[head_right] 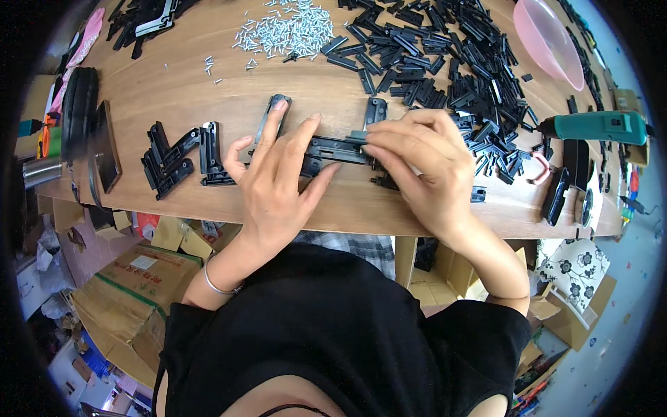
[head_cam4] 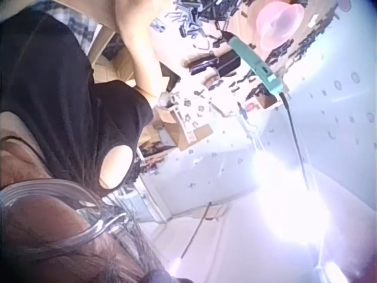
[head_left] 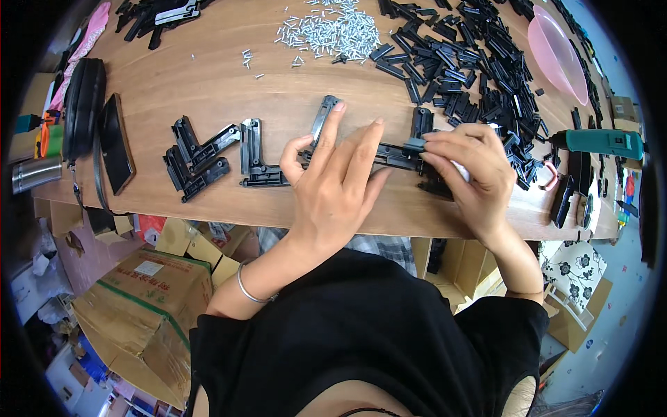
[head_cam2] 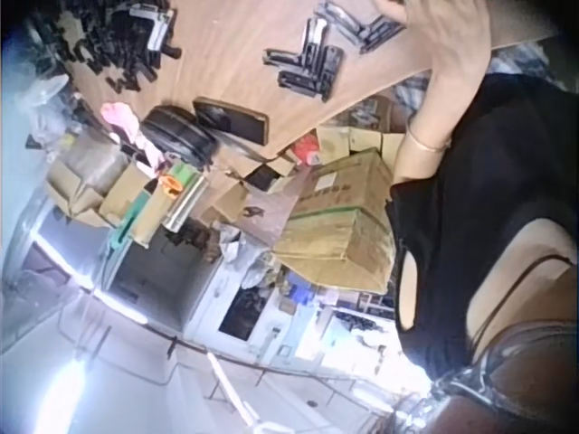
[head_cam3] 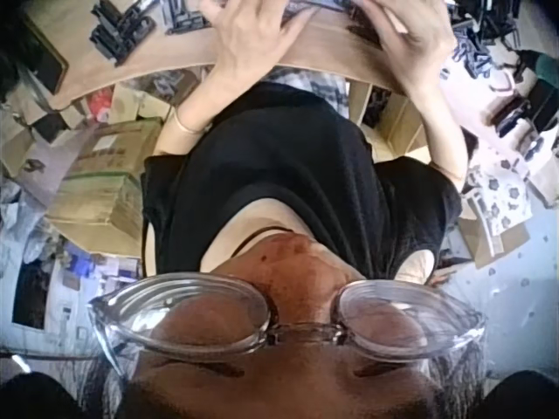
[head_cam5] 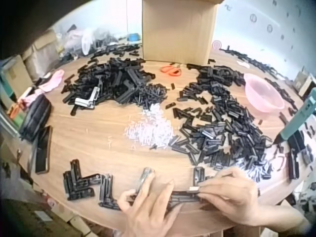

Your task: The person assembles small black metal hardware components on a wooden table. They pick up parts, align them, and use a green power drill to fasten screws. The person also sorts through a pile of screws and places finished units into a metal container.

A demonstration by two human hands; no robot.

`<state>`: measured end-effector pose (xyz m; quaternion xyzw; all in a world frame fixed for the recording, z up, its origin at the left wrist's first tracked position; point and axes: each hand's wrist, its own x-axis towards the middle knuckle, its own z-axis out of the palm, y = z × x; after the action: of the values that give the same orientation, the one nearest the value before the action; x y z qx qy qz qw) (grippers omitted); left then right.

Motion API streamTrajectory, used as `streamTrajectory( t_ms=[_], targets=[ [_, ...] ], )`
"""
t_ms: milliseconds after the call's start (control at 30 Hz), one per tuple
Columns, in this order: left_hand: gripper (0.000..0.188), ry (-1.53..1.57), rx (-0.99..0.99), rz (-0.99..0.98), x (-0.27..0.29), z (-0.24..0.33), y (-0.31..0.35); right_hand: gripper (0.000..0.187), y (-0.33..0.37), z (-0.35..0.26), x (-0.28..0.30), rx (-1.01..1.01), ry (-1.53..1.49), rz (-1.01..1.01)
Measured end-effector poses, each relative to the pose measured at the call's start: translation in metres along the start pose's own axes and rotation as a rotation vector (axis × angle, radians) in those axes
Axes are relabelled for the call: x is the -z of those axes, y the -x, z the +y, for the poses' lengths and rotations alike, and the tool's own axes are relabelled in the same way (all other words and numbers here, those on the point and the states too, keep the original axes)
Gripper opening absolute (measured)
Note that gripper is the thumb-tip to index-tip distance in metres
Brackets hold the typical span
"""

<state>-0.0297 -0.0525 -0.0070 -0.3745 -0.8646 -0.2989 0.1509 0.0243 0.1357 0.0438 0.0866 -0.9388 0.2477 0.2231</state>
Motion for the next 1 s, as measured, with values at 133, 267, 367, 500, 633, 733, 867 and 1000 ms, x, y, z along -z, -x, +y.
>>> streamTrajectory(
  t_ms=[133, 267, 367, 500, 633, 733, 867, 1000],
  targets=[
    [0.062, 0.002, 0.040, 0.003, 0.019, -0.003, 0.003, 0.016, 0.003, 0.011, 0.009, -0.126, 0.041, 0.060],
    [0.067, -0.064, 0.038, -0.010, 0.033, -0.013, 0.003, 0.016, 0.011, 0.018, 0.011, -0.165, 0.032, 0.082],
    [0.069, -0.084, 0.055, -0.050, 0.036, -0.013, 0.006, 0.016, 0.013, 0.018, 0.010, -0.170, 0.060, 0.098],
    [0.056, -0.038, 0.060, -0.088, 0.028, -0.004, 0.009, 0.015, 0.014, 0.023, 0.012, -0.184, 0.075, 0.106],
    [0.034, -0.018, -0.118, -0.061, 0.001, 0.012, -0.007, 0.015, 0.016, 0.022, 0.015, -0.175, 0.073, 0.096],
    [0.026, 0.075, -0.128, -0.054, -0.009, 0.012, -0.018, 0.015, 0.019, 0.021, 0.018, -0.174, 0.069, 0.101],
    [0.020, 0.096, -0.114, -0.078, -0.013, 0.010, -0.028, 0.014, 0.026, 0.022, 0.025, -0.212, 0.064, 0.125],
    [0.021, 0.125, -0.139, -0.094, -0.015, 0.007, -0.030, 0.014, 0.033, 0.024, 0.027, -0.218, 0.046, 0.140]
  ],
)
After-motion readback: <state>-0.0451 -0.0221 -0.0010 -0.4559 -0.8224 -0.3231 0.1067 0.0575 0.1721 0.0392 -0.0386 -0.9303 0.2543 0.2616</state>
